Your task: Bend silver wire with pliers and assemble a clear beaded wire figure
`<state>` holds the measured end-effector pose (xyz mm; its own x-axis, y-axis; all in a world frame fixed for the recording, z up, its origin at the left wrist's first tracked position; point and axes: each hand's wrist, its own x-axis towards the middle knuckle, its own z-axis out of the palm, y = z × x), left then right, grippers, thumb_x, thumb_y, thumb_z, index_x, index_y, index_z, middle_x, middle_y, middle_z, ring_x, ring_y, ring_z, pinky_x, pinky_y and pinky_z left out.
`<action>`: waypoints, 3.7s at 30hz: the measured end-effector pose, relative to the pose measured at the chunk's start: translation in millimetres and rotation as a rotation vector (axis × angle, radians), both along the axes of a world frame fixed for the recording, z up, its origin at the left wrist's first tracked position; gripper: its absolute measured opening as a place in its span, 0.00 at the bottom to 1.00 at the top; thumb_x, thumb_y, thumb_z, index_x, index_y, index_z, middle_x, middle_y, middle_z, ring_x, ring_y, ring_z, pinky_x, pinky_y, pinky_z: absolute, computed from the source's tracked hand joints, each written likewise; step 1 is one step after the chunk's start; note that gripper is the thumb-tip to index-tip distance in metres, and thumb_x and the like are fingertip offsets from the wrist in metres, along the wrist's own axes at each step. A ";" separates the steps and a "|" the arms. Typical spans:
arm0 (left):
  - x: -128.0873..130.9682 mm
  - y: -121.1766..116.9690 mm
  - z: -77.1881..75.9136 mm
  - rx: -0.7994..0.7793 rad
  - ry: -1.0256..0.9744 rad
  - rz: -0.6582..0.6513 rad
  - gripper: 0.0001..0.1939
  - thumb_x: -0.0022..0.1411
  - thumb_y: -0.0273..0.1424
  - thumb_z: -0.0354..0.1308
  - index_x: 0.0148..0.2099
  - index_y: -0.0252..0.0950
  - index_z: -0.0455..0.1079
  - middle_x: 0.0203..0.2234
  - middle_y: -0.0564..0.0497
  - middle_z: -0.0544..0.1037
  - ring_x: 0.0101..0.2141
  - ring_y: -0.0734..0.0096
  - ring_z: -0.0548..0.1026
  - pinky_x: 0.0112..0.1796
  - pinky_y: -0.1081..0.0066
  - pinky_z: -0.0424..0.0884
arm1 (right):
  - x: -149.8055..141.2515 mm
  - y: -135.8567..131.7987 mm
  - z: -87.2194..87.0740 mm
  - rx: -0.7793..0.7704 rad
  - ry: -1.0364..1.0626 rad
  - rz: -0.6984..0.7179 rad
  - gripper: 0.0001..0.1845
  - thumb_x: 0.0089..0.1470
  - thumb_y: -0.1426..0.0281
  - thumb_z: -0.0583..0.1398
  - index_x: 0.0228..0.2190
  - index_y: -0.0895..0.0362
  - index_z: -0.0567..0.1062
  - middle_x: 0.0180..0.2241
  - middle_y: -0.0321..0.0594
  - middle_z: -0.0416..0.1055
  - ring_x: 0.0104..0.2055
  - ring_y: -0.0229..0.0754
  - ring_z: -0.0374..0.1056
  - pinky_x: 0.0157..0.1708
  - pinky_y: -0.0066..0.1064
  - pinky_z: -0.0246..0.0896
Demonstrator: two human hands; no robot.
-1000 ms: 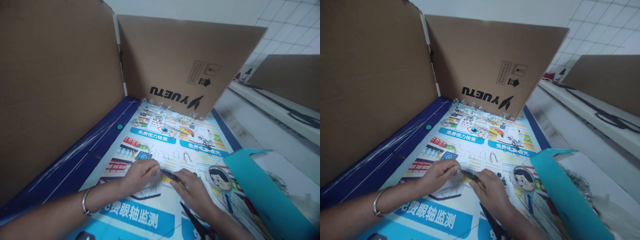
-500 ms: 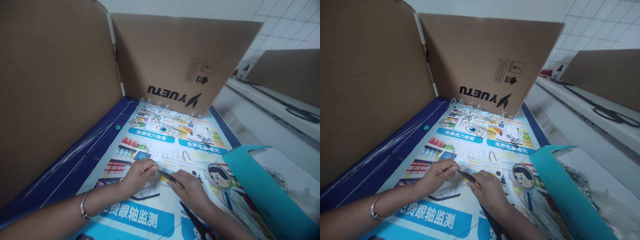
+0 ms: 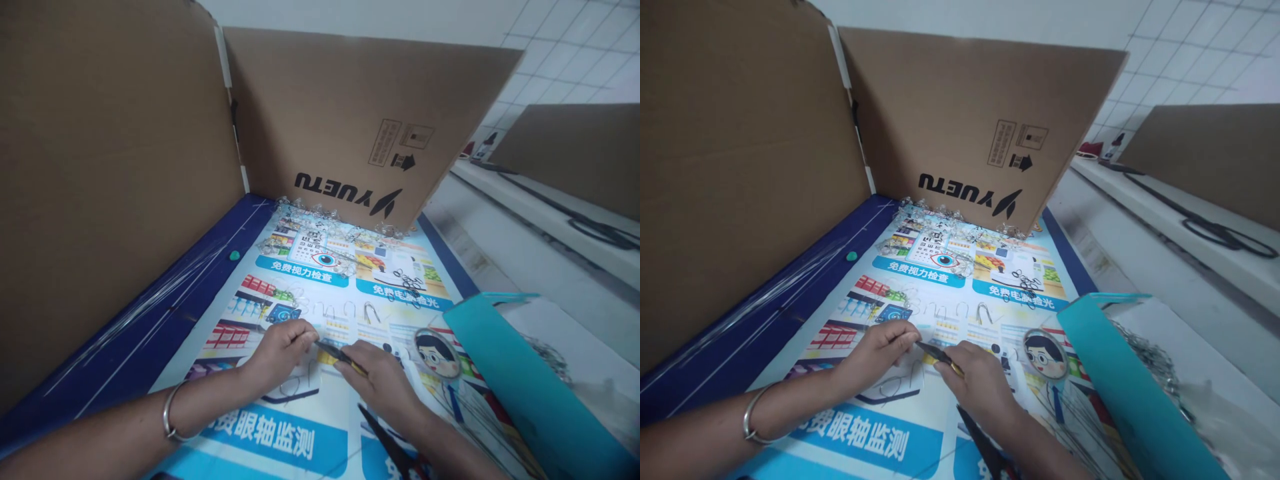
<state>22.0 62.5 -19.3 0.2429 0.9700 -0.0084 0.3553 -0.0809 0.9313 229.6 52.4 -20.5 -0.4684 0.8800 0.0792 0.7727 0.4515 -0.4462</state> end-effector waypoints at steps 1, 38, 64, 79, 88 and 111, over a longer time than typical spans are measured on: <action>0.1 0.0 -0.2 -0.021 -0.017 -0.012 0.13 0.61 0.34 0.47 0.30 0.35 0.68 0.16 0.57 0.65 0.19 0.76 0.64 0.25 0.76 0.61 | 1.5 1.7 2.6 -0.009 -0.028 -0.012 0.12 0.57 0.62 0.53 0.31 0.54 0.73 0.29 0.37 0.71 0.32 0.40 0.67 0.31 0.27 0.56; -18.4 2.9 26.5 0.256 0.881 -0.474 0.10 0.61 0.30 0.48 0.37 0.39 0.71 0.35 0.49 0.75 0.34 0.61 0.75 0.31 0.69 0.66 | 8.3 23.3 13.7 0.284 -0.551 -0.131 0.08 0.56 0.65 0.55 0.31 0.55 0.72 0.30 0.40 0.70 0.34 0.44 0.66 0.30 0.30 0.53; -26.7 5.5 30.2 0.203 0.960 -0.592 0.12 0.60 0.30 0.46 0.31 0.36 0.70 0.30 0.49 0.77 0.28 0.63 0.74 0.27 0.71 0.63 | 38.0 -12.9 69.5 0.119 -0.787 -0.042 0.02 0.50 0.70 0.61 0.27 0.54 0.74 0.27 0.39 0.69 0.32 0.44 0.65 0.27 0.32 0.48; -11.1 3.9 13.5 0.218 0.821 -0.490 0.13 0.64 0.37 0.45 0.36 0.37 0.67 0.34 0.49 0.75 0.34 0.63 0.74 0.32 0.70 0.66 | 25.8 -23.1 64.4 0.141 -0.837 -0.033 0.05 0.52 0.75 0.57 0.26 0.55 0.71 0.26 0.39 0.66 0.30 0.44 0.63 0.27 0.33 0.46; 0.6 -1.8 10.9 0.313 0.886 -0.457 0.10 0.63 0.29 0.45 0.36 0.35 0.67 0.34 0.48 0.74 0.32 0.62 0.74 0.28 0.69 0.66 | 29.5 -26.2 80.6 0.014 -0.905 -0.043 0.07 0.49 0.78 0.59 0.26 0.55 0.75 0.25 0.41 0.69 0.30 0.46 0.67 0.26 0.33 0.49; 0.1 -6.5 -1.1 0.482 0.953 -0.479 0.07 0.61 0.25 0.44 0.37 0.34 0.64 0.30 0.46 0.72 0.29 0.64 0.72 0.26 0.70 0.65 | 26.7 -22.9 78.4 0.162 -0.911 -0.074 0.05 0.51 0.76 0.58 0.26 0.58 0.74 0.26 0.44 0.69 0.31 0.44 0.66 0.26 0.31 0.49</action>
<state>22.1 56.1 -20.4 0.6786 0.7334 -0.0409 0.7306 -0.6682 0.1407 256.3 29.5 57.9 -0.3536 0.9203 -0.1674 0.8232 0.3911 0.4115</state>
